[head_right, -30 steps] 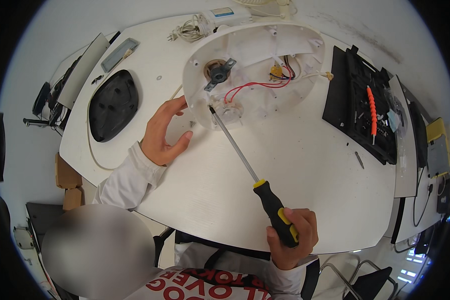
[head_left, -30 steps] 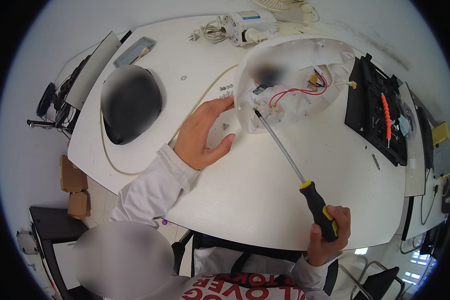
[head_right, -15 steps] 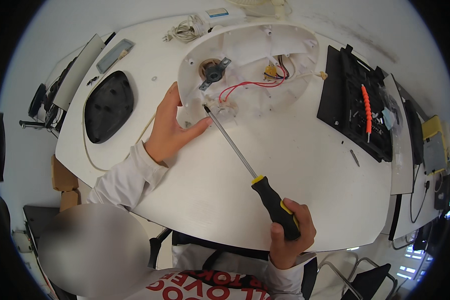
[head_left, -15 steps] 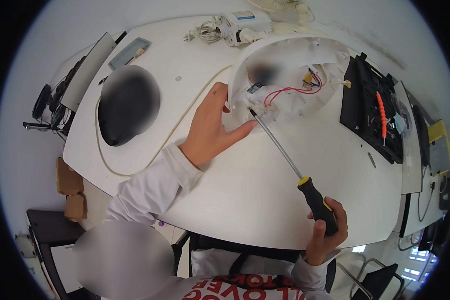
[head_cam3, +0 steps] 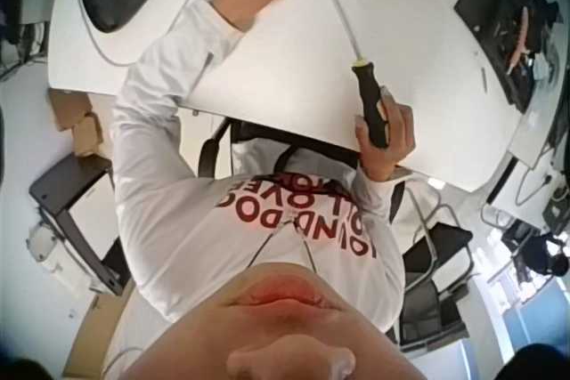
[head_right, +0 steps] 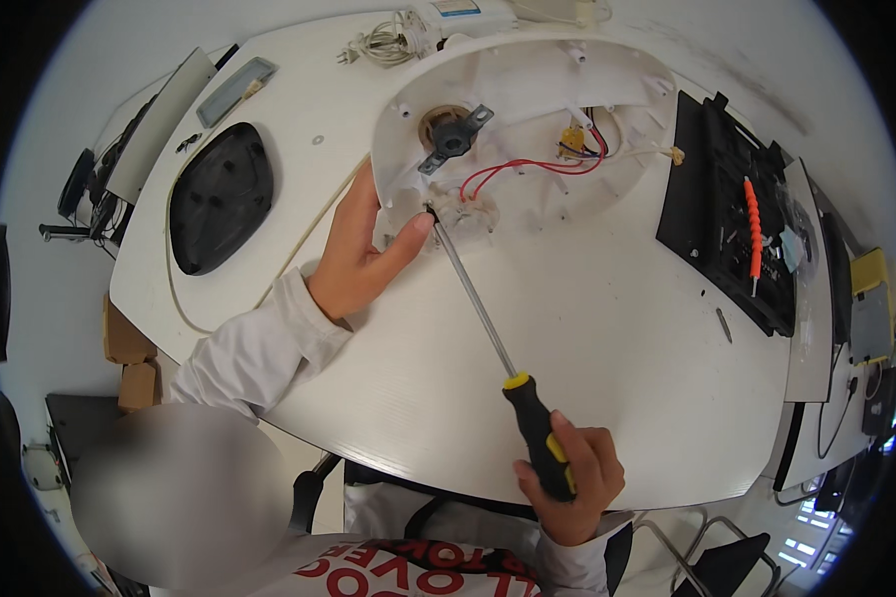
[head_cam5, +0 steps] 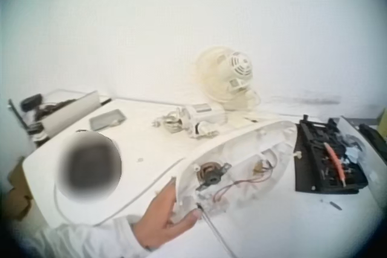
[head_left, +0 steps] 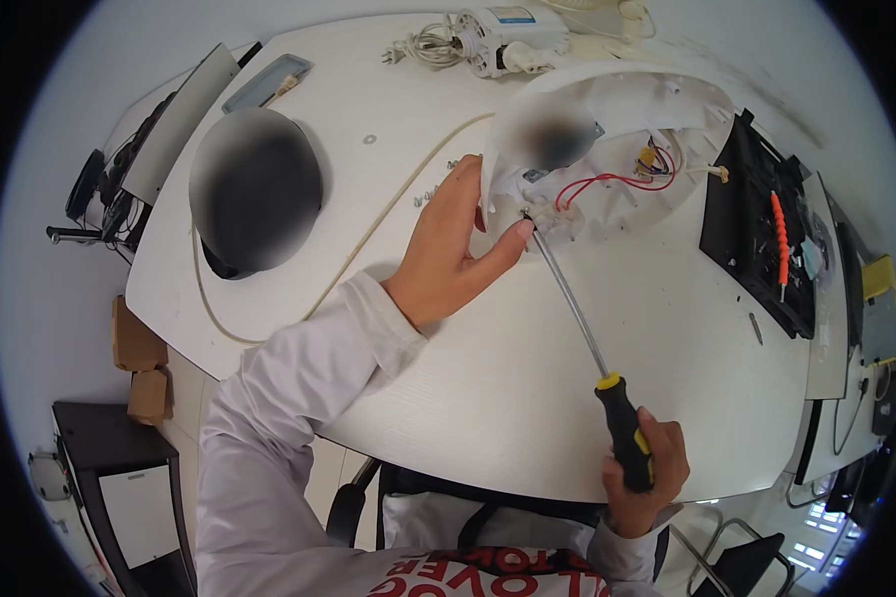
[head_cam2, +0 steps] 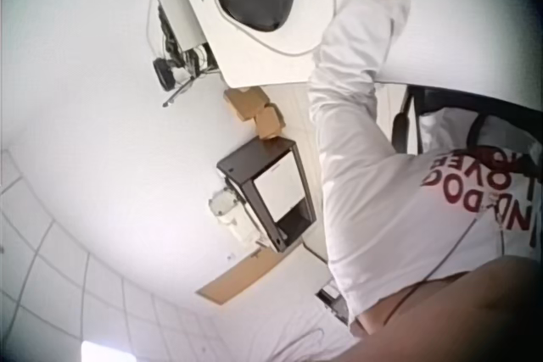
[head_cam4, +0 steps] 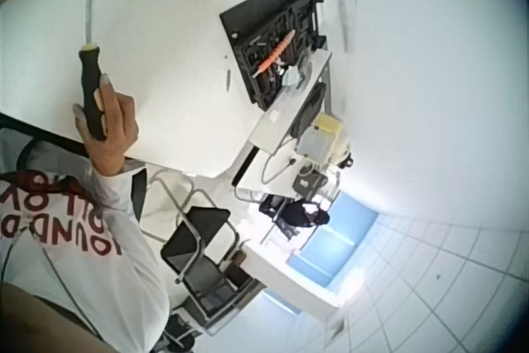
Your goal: The person uses a screwdriver to remove screws from the base of a small white appliance, then removes the cover to expose the internal components. The person continues to unscrew internal parts and places the screws on the table.
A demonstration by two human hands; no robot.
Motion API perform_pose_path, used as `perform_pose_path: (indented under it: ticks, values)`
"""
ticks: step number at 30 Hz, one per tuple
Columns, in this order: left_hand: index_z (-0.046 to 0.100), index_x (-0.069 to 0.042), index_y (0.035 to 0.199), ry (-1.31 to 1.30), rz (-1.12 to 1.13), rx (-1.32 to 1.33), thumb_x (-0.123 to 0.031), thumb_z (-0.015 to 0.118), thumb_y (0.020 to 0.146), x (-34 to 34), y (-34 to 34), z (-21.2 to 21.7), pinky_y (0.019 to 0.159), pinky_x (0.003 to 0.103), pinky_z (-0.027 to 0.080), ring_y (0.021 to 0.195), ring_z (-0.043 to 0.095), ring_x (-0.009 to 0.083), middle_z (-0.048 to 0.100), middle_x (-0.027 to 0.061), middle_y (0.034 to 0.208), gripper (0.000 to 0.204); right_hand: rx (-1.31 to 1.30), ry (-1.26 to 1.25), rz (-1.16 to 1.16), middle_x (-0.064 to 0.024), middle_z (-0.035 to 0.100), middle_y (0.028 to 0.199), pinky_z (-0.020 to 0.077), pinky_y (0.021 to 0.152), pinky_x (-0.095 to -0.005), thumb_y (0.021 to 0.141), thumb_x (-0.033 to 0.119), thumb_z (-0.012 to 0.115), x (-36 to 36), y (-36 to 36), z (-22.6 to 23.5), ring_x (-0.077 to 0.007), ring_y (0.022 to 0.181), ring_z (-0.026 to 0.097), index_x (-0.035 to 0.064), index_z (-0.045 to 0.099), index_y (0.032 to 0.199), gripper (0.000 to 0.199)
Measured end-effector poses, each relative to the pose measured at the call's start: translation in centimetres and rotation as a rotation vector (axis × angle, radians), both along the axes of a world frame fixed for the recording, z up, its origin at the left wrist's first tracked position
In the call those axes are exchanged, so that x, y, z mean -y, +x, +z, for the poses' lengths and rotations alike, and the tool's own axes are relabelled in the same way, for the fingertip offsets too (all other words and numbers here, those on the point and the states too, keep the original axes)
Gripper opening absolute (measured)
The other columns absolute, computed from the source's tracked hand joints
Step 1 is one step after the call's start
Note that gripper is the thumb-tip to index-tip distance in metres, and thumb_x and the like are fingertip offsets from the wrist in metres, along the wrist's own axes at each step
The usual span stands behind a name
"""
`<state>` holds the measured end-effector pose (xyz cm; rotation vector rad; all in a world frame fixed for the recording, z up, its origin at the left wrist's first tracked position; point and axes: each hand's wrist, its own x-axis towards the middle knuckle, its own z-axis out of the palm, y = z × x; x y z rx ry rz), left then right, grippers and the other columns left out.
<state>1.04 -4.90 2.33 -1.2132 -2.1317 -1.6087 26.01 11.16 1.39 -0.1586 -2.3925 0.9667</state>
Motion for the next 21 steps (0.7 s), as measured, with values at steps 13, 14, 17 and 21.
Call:
perform_pose_path:
  ticks: [13, 14, 17, 21]
  values:
    - [0.044, 0.001, 0.111, -0.026, 0.008, -0.051, -0.021, 0.066, 0.081, 0.17, -0.30, -0.03, 0.063, 0.029, 0.038, 0.073, 0.044, 0.0204, 0.045, 0.0099, 0.090, 0.043, -0.035, 0.044, 0.034, -0.0089, 0.054, 0.072, 0.0434, 0.047, -0.0261, 0.059, 0.010, 0.071, -0.10, -0.36, 0.59, -0.0173, 0.054, 0.054, 0.0009, 0.059, 0.108, 0.051]
    - [0.045, 0.001, 0.110, -0.029, 0.011, -0.060, -0.022, 0.066, 0.081, 0.22, -0.31, -0.12, 0.063, 0.029, 0.039, 0.074, 0.044, 0.0204, 0.046, 0.0098, 0.090, 0.043, -0.038, 0.048, 0.037, -0.0090, 0.054, 0.072, 0.0434, 0.047, -0.0261, 0.059, 0.010, 0.071, -0.07, -0.31, 0.56, -0.0173, 0.054, 0.054, 0.0010, 0.059, 0.108, 0.051]
    - [0.046, 0.000, 0.110, -0.002, 0.009, -0.048, -0.023, 0.067, 0.080, 0.10, -0.28, -0.11, 0.063, 0.029, 0.039, 0.075, 0.046, 0.0205, 0.048, 0.0095, 0.091, 0.043, -0.047, 0.049, 0.044, -0.0091, 0.055, 0.073, 0.0435, 0.047, -0.0261, 0.059, 0.009, 0.071, -0.06, -0.37, 0.53, -0.0173, 0.054, 0.054, 0.0012, 0.059, 0.108, 0.051]
    - [0.047, -0.001, 0.110, -0.013, 0.016, -0.006, -0.022, 0.066, 0.081, 0.07, -0.19, -0.38, 0.063, 0.028, 0.040, 0.076, 0.047, 0.0203, 0.049, 0.0090, 0.093, 0.041, -0.053, 0.028, 0.043, -0.0091, 0.054, 0.073, 0.0437, 0.048, -0.0261, 0.059, 0.008, 0.071, -0.13, -0.39, 0.30, -0.0169, 0.055, 0.054, 0.0015, 0.060, 0.108, 0.051]
